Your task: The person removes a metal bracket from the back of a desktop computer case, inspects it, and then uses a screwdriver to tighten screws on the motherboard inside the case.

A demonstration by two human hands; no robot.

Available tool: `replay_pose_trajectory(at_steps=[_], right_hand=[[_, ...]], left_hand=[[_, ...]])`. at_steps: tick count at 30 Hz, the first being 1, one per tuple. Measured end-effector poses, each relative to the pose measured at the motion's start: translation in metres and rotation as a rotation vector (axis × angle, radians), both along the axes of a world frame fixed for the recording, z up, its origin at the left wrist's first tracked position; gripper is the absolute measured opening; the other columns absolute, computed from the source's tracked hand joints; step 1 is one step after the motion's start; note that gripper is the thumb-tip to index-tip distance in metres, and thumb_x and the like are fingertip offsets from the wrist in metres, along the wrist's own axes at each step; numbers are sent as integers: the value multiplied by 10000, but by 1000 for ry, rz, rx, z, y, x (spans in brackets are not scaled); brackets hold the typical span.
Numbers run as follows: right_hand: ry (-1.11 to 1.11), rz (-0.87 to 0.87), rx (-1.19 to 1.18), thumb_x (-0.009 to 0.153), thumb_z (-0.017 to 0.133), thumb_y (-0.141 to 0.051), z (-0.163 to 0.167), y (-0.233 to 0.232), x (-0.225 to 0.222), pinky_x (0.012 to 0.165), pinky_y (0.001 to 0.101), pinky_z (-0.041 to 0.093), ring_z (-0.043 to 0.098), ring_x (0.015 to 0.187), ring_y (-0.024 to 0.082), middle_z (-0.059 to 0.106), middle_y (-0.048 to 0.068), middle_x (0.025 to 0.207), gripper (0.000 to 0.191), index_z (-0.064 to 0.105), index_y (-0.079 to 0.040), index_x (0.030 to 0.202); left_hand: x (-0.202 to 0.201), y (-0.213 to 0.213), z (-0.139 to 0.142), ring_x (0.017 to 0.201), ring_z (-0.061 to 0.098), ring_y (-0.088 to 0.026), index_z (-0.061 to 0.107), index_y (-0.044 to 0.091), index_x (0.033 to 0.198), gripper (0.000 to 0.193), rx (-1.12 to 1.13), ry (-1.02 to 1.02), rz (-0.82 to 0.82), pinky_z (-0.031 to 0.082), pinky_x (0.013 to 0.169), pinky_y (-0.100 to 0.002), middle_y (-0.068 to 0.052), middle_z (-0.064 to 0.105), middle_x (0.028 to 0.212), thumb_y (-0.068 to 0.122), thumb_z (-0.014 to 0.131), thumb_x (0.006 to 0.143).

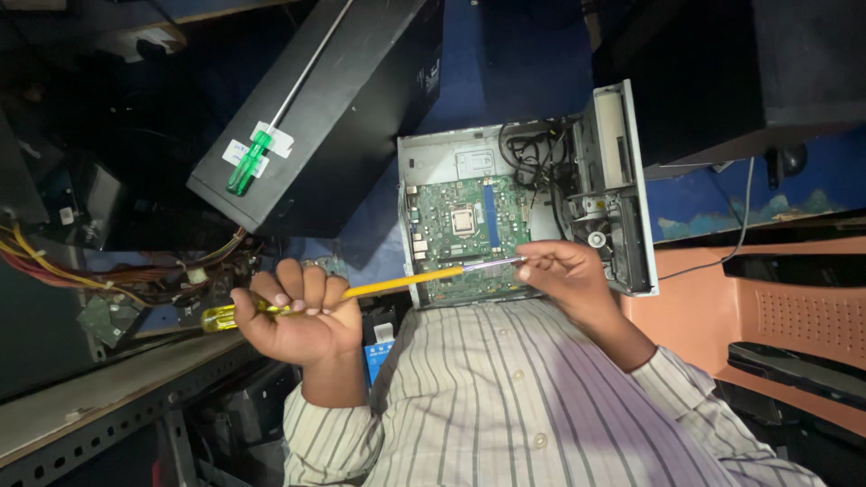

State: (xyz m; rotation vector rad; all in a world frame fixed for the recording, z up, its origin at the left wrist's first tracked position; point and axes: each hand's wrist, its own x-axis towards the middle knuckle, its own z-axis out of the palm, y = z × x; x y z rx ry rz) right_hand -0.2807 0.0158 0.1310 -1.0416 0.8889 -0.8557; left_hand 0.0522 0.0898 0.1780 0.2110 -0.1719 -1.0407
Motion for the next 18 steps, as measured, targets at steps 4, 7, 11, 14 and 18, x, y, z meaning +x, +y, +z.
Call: replay_pose_trajectory(at_steps=[4, 7, 11, 14, 18], right_hand=[[1, -30, -38, 913, 711, 39, 11, -3, 3, 841, 259, 564, 679, 928, 116, 721, 69, 1049, 311, 678, 26, 1222], [157, -138, -86, 926, 711, 18, 25, -10, 7, 822, 240, 536, 653, 928, 105, 698, 50, 1029, 285, 681, 10, 1209], [193, -108, -398, 967, 712, -5, 60, -32, 25, 880, 245, 529, 625, 1018, 95, 654, 46, 1156, 226, 673, -14, 1190], [296, 42, -619, 967, 734, -37, 107, -42, 40, 913, 277, 530, 637, 1034, 130, 661, 92, 1183, 237, 684, -28, 1198], [405, 258, -978, 930, 790, -135, 169, -52, 70, 1021, 358, 546, 689, 1166, 240, 698, 114, 1236, 392, 672, -59, 1295]], left_hand=[[0, 0, 5, 550, 267, -98, 427, 116, 757, 495, -9, -16, 3, 244, 553, -268, 0, 343, 650, 453, 468, 1118], [-3, -1, 12, 538, 271, -90, 432, 113, 783, 466, 26, -106, 34, 246, 548, -270, -1, 350, 661, 433, 473, 1120], [-15, -9, 19, 604, 299, -116, 446, 99, 807, 388, 72, -235, 25, 258, 548, -287, -15, 370, 739, 357, 502, 1091], [-27, -25, 20, 601, 323, -119, 460, 71, 824, 356, 26, -323, -56, 275, 551, -281, -33, 399, 745, 313, 535, 1074], [-49, -53, 16, 645, 375, -128, 489, 67, 869, 213, 68, -573, -103, 332, 580, -295, -38, 454, 784, 183, 559, 1033]])
